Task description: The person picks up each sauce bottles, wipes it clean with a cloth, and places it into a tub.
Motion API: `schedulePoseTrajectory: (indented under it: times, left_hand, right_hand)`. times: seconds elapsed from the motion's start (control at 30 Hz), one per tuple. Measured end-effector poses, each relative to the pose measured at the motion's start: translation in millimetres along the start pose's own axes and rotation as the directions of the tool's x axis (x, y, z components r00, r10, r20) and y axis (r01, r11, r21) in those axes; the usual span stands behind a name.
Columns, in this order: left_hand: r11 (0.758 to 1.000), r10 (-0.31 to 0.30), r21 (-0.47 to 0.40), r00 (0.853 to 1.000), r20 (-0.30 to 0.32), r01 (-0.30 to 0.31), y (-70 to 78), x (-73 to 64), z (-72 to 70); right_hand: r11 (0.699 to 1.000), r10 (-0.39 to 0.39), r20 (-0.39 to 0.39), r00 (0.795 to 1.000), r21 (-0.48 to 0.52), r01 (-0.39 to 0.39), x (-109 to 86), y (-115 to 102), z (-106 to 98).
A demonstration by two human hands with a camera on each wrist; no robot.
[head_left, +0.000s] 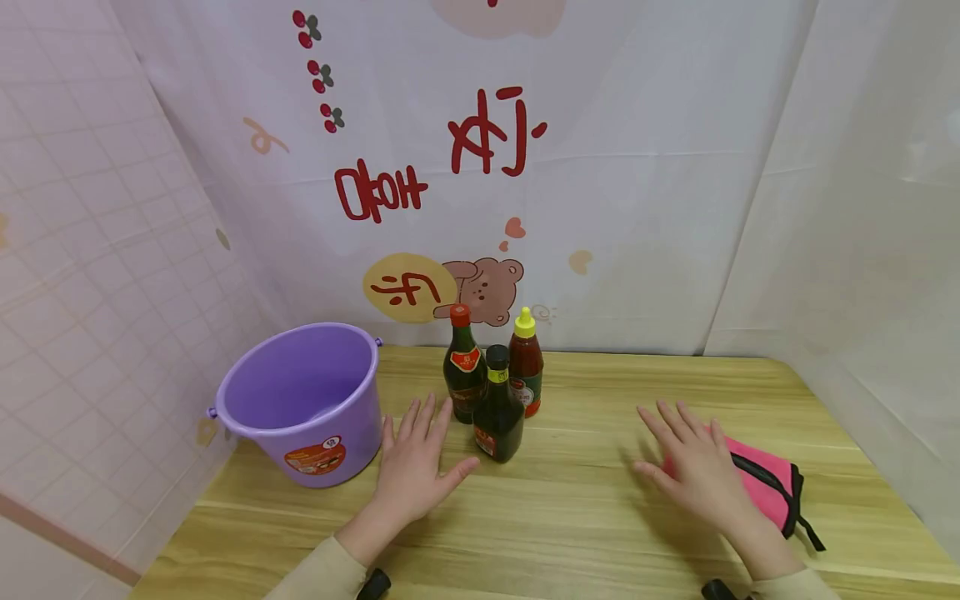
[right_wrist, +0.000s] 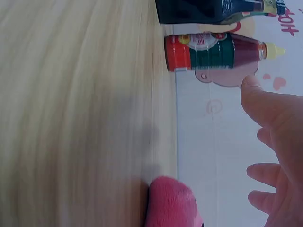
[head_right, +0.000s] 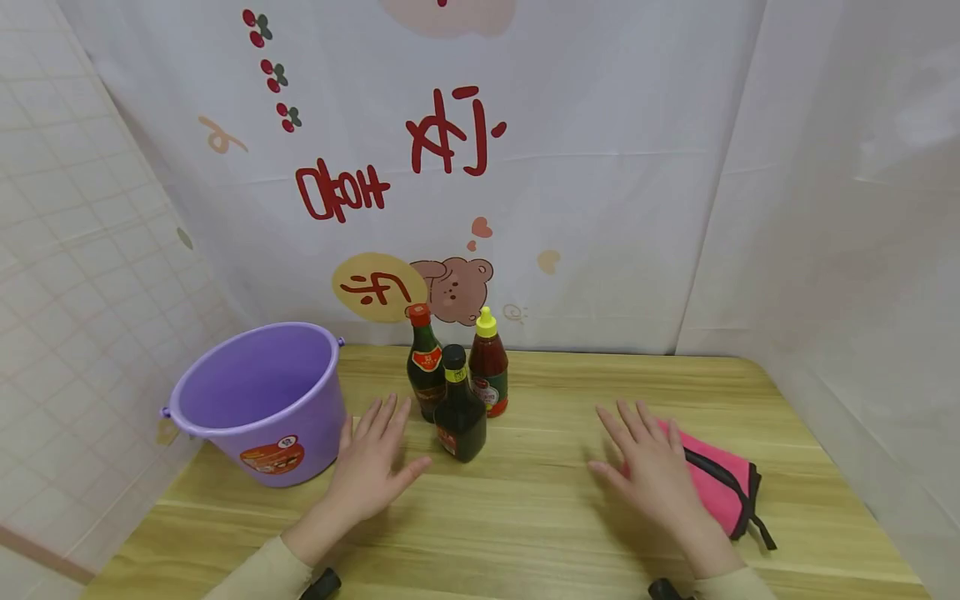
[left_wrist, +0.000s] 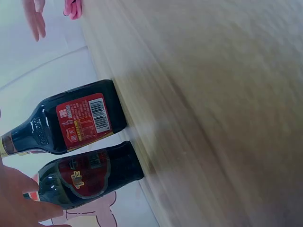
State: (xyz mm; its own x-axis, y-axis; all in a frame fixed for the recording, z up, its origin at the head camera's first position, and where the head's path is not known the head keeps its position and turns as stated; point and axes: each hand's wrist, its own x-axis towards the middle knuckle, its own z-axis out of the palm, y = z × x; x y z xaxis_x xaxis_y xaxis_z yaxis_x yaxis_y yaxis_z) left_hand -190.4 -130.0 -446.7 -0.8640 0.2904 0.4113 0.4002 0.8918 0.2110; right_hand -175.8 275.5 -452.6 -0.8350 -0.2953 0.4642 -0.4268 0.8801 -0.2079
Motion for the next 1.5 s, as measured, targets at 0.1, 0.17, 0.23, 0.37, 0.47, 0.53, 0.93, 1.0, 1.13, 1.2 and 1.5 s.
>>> schedulePoseTrajectory:
  times: [0.1, 0.17, 0.23, 0.37, 0.47, 0.53, 0.93, 1.0, 1.13, 1.2, 1.5]
  left_hand:
    - [1.000, 0.005, -0.009, 1.000, -0.008, -0.005, 1.2, -0.4, -2.9]
    - [1.000, 0.012, -0.015, 1.000, -0.019, -0.012, 1.9, -0.9, -4.0]
    - [1.000, 0.016, -0.022, 1.000, -0.026, -0.017, 2.6, -1.2, -5.1]
    - [0.999, 0.018, -0.048, 0.999, -0.036, -0.020, 4.7, -1.6, -6.9]
    - [0.998, 0.023, -0.063, 0.998, -0.050, -0.027, 6.3, -1.8, -8.0]
    - [0.997, 0.031, -0.067, 0.998, -0.062, -0.035, 7.2, -1.8, -8.5]
    - [0.989, 0.042, -0.135, 0.994, -0.100, -0.055, 12.6, -0.1, -9.7]
    - [0.988, 0.043, -0.141, 0.994, -0.103, -0.058, 12.9, -0.1, -9.6]
    - [0.987, 0.046, -0.151, 0.993, -0.108, -0.062, 13.0, -0.7, -9.7]
    - [0.986, 0.048, -0.155, 0.993, -0.111, -0.065, 13.2, -0.9, -9.8]
    - [0.976, 0.078, -0.192, 0.986, -0.144, -0.106, 17.4, 2.2, -11.1]
  right_hand:
    - [1.000, 0.004, -0.013, 1.000, 0.005, -0.004, -1.8, 6, -2]
    - [1.000, 0.010, -0.018, 1.000, 0.014, -0.009, -3.2, 9, -4]
    - [1.000, 0.013, -0.017, 1.000, 0.018, -0.013, -5.3, 13, -6]
    - [0.999, 0.029, 0.008, 1.000, 0.031, -0.029, -9.7, 21, -9]
    - [0.999, 0.046, 0.032, 0.998, 0.027, -0.047, -13.2, 29, -9]
    - [0.998, 0.062, 0.049, 0.997, 0.023, -0.063, -15.5, 35, -8]
    - [0.997, 0.059, 0.099, 0.993, 0.033, -0.063, -27.7, 60, -5]
    - [0.996, 0.067, 0.117, 0.991, 0.044, -0.073, -28.7, 62, -5]
    - [0.994, 0.086, 0.152, 0.985, 0.060, -0.096, -29.9, 66, -5]
    - [0.992, 0.090, 0.167, 0.982, 0.067, -0.103, -30.1, 68, -4]
    - [0.988, 0.106, 0.214, 0.971, 0.083, -0.126, -27.1, 76, -3]
